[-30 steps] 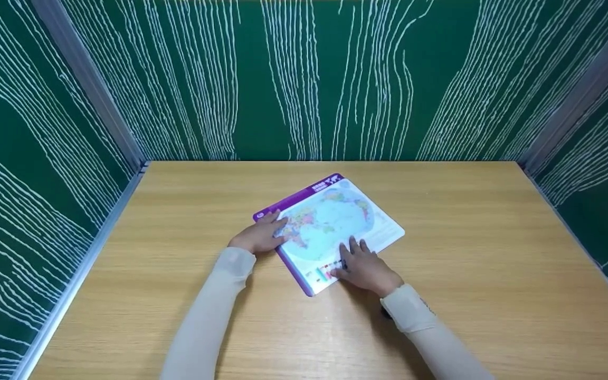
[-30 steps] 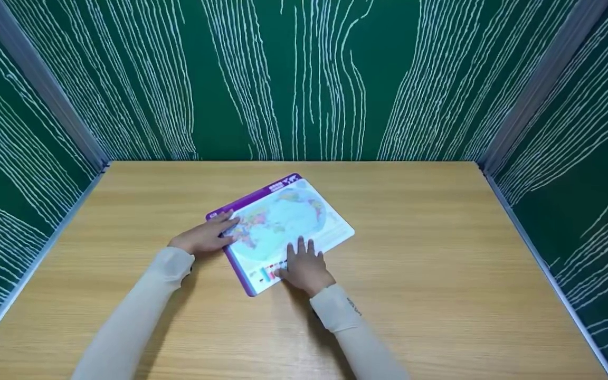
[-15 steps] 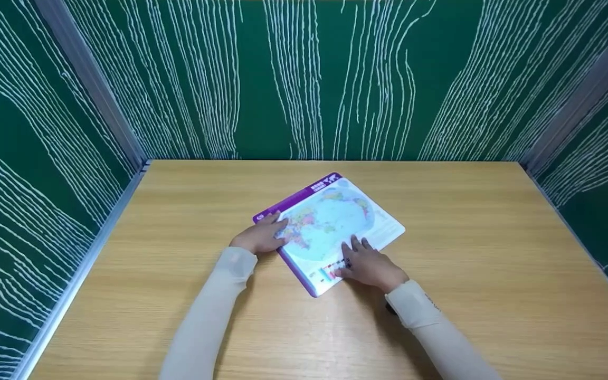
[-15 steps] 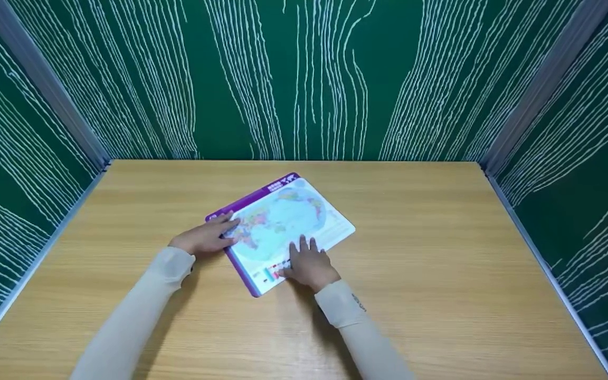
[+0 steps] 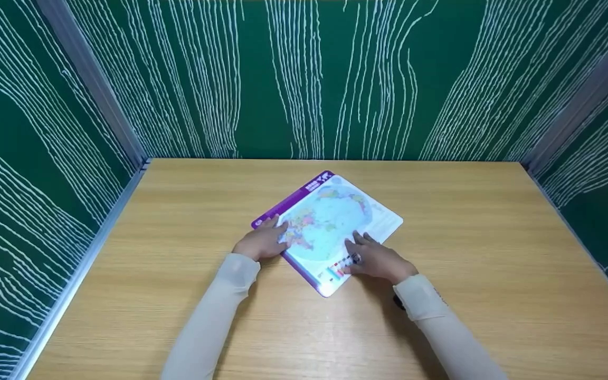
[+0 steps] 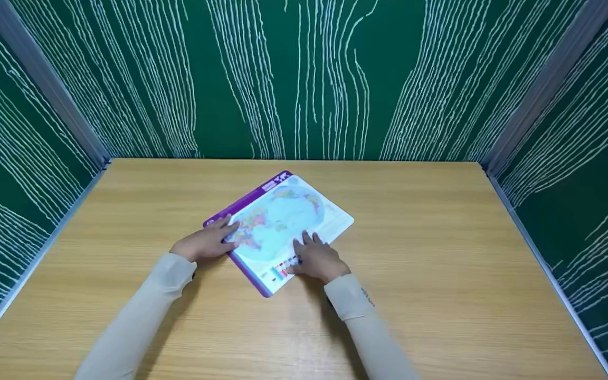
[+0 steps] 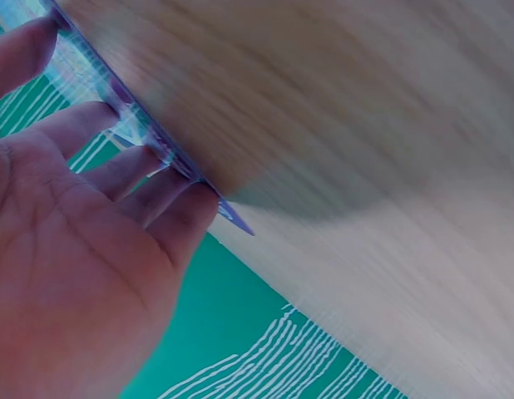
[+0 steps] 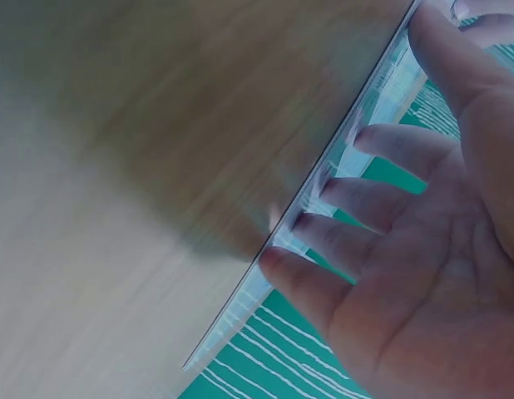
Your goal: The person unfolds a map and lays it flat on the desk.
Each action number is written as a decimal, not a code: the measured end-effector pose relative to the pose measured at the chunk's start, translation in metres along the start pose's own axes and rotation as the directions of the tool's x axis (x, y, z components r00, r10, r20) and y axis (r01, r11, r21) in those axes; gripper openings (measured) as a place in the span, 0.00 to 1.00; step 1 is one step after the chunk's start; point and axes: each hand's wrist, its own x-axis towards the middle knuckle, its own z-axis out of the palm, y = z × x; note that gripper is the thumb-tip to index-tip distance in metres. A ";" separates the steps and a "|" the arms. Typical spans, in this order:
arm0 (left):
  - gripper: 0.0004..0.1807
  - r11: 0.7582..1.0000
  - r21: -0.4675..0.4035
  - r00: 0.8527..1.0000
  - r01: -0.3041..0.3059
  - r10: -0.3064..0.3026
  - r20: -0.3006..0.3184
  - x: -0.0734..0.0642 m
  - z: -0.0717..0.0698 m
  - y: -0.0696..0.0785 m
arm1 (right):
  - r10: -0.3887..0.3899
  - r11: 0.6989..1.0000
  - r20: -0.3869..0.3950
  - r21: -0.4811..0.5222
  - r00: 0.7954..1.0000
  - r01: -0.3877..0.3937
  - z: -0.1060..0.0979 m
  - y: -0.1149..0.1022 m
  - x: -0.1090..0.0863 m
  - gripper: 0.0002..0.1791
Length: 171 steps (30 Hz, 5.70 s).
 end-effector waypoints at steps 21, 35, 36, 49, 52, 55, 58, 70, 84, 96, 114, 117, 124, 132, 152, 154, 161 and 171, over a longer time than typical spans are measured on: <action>0.37 0.995 0.071 0.997 0.067 -0.064 -0.053 -0.013 0.016 0.017 | 0.057 0.982 0.129 0.171 0.990 -0.079 -0.017 0.026 0.014 0.41; 0.38 0.978 0.186 0.992 0.095 -0.078 -0.098 -0.020 0.024 0.032 | 0.128 0.975 0.153 0.161 0.980 -0.153 -0.026 0.029 0.019 0.40; 0.38 0.976 0.196 0.992 0.093 -0.074 -0.101 -0.021 0.025 0.033 | 0.127 0.976 0.152 0.156 0.980 -0.151 -0.026 0.029 0.019 0.40; 0.40 0.980 0.171 0.990 0.104 -0.085 -0.116 -0.024 0.031 0.037 | 0.123 0.967 0.157 0.202 0.980 -0.153 -0.030 0.032 0.018 0.36; 0.40 0.982 0.159 0.990 0.098 -0.080 -0.114 -0.024 0.030 0.035 | 0.126 0.963 0.153 0.219 0.980 -0.158 -0.030 0.033 0.016 0.35; 0.39 0.989 0.125 0.992 0.081 -0.068 -0.109 -0.023 0.026 0.033 | 0.120 0.970 0.141 0.194 0.983 -0.146 -0.030 0.034 0.015 0.35; 0.38 0.995 0.084 0.994 0.058 -0.050 -0.093 -0.024 0.022 0.028 | 0.116 0.973 0.137 0.182 0.984 -0.140 -0.029 0.033 0.014 0.35; 0.34 0.993 -0.072 0.995 -0.091 0.088 -0.052 -0.020 0.004 0.001 | 0.091 0.991 0.099 0.089 0.991 -0.100 -0.022 0.023 0.006 0.35; 0.36 0.982 -0.189 1.000 -0.023 0.023 0.000 -0.001 -0.005 -0.016 | 0.041 0.995 0.115 0.088 0.992 -0.051 -0.005 -0.003 -0.008 0.44; 0.33 0.983 -0.181 0.997 -0.038 0.050 0.061 0.000 -0.005 -0.013 | 0.008 0.999 0.092 -0.034 0.996 -0.005 0.007 -0.014 -0.007 0.38; 0.31 0.993 -0.091 0.996 -0.078 0.082 0.042 -0.007 -0.004 -0.005 | -0.034 0.999 0.067 -0.033 0.997 0.036 0.006 -0.011 -0.007 0.38; 0.32 0.994 -0.091 0.997 -0.061 0.065 0.045 -0.008 -0.002 -0.005 | -0.040 0.999 0.073 -0.017 0.997 0.041 0.005 -0.008 -0.006 0.38; 0.32 0.996 -0.077 0.998 -0.048 0.051 0.039 -0.011 0.000 -0.003 | -0.038 0.999 0.085 0.032 0.996 0.035 0.001 -0.003 -0.005 0.37; 0.33 0.997 -0.047 0.998 -0.059 0.060 0.024 -0.011 0.006 0.000 | -0.059 0.995 0.106 0.086 0.993 0.050 -0.006 0.006 -0.003 0.38; 0.33 1.000 -0.009 1.000 -0.011 0.011 -0.015 -0.023 0.013 0.012 | 0.007 0.995 0.157 0.096 0.988 -0.022 -0.023 0.017 0.012 0.38; 0.34 1.000 -0.002 1.000 -0.018 0.018 -0.016 -0.024 0.013 0.013 | 0.010 0.995 0.158 0.094 0.987 -0.025 -0.024 0.018 0.013 0.38; 0.34 0.999 0.003 0.999 -0.037 0.037 -0.029 -0.026 0.014 0.014 | -0.065 0.994 0.160 0.095 0.985 0.050 -0.026 0.020 0.015 0.38; 0.34 1.000 0.014 0.999 -0.012 0.012 -0.036 -0.025 0.016 0.015 | -0.025 0.996 0.167 0.084 0.986 0.011 -0.025 0.019 0.018 0.38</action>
